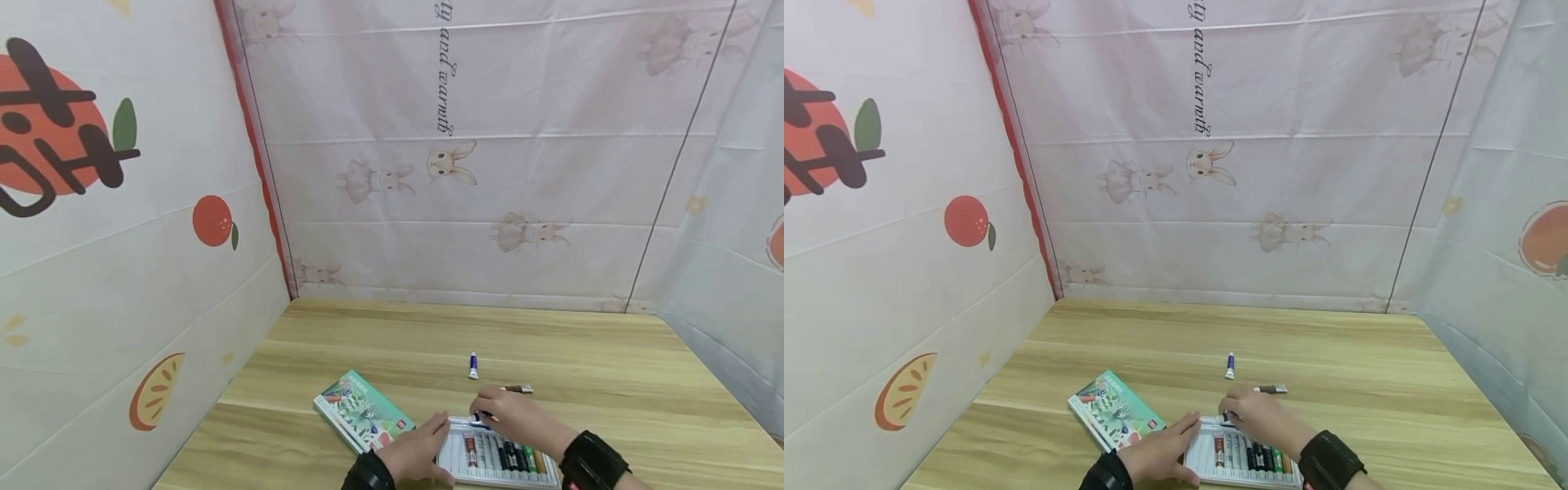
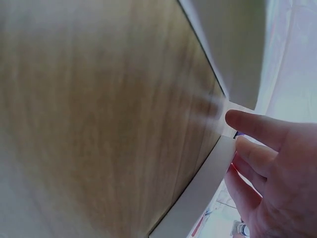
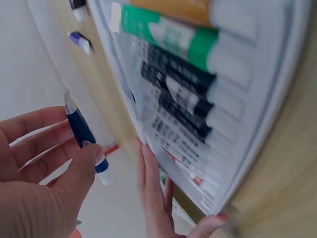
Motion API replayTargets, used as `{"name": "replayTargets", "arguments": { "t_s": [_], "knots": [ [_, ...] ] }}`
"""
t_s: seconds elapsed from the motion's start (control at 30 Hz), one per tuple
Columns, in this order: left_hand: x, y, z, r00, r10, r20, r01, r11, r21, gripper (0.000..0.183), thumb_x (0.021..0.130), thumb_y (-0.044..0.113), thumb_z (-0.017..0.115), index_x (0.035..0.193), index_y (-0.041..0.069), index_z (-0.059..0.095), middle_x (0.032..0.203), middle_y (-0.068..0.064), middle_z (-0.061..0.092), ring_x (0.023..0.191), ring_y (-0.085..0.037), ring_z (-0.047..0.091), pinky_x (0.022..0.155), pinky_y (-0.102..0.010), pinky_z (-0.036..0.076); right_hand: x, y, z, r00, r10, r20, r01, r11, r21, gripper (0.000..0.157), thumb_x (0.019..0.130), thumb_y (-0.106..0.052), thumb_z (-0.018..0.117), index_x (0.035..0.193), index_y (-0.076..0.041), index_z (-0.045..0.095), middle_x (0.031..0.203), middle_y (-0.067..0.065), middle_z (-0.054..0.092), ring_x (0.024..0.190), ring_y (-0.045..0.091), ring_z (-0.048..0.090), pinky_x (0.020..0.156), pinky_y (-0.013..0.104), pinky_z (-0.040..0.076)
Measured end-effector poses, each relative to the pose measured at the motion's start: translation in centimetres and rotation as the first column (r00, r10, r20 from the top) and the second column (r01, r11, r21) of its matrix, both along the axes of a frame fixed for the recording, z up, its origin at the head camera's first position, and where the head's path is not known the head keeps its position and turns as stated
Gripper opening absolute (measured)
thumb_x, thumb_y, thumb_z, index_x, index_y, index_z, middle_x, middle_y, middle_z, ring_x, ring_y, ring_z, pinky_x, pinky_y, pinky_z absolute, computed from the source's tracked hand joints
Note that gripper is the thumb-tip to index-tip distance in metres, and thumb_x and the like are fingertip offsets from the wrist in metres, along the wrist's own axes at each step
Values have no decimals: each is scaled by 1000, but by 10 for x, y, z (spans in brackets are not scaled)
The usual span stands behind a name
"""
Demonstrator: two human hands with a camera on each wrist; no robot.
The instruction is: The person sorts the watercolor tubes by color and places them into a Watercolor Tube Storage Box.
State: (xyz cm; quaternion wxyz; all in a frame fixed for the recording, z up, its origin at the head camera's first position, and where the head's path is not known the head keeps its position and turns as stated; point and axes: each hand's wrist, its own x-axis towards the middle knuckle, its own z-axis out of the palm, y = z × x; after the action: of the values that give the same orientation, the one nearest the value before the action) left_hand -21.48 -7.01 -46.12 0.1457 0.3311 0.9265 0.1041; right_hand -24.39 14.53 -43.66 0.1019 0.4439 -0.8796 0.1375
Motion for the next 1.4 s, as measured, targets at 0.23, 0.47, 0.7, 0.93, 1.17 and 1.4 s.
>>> {"name": "replayTargets", "arguments": {
  "t_s": [0.23,0.47,0.7,0.93,1.17,1.4],
  "knots": [
    [0,-1,-1,1000,-17,-20,17,1000,-1,86,63,60,46,129,8,25,134,-4,15,119,-14,17,88,-25,30,6,-8,-6,998,68,11,-68,998,14,23,69,-12,64,91,-17,61,86,-12,52,77,1,50,63,14,42],
    [-1,0,-1,1000,-20,-23,20,1000,-6,85,64,59,47,129,9,25,134,-3,17,119,-13,18,85,-23,33,11,-16,-13,984,177,-25,-177,984,-14,22,69,-9,65,88,-18,61,88,-12,52,79,-1,48,64,12,41],
    [1,0,2,996,-59,-67,58,998,-18,83,66,58,46,128,7,27,133,-5,19,119,-13,17,86,-22,32,17,-22,-24,958,283,-57,-285,957,-44,24,68,-9,65,89,-18,59,87,-14,52,82,-4,46,66,9,39],
    [1,-2,1,998,-54,-36,54,999,0,83,67,58,45,129,8,24,134,-4,17,119,-12,15,87,-22,31,25,-26,-22,943,332,-7,-332,942,-45,24,71,-8,62,92,-19,58,91,-14,52,86,-3,45,71,11,38],
    [1,-2,2,997,-58,-42,58,998,3,83,67,58,45,129,6,24,134,-5,17,119,-13,15,87,-23,30,24,-28,-25,940,339,47,-339,941,-24,26,74,-7,59,96,-21,56,92,-17,49,86,-5,42,71,12,38],
    [3,-2,4,998,-51,-20,52,999,6,83,67,58,45,129,7,23,134,-4,16,120,-12,14,87,-22,30,22,-29,-27,939,319,125,-318,948,-30,24,76,-7,56,97,-20,57,92,-15,50,84,-4,44,69,13,39]
  ]
}}
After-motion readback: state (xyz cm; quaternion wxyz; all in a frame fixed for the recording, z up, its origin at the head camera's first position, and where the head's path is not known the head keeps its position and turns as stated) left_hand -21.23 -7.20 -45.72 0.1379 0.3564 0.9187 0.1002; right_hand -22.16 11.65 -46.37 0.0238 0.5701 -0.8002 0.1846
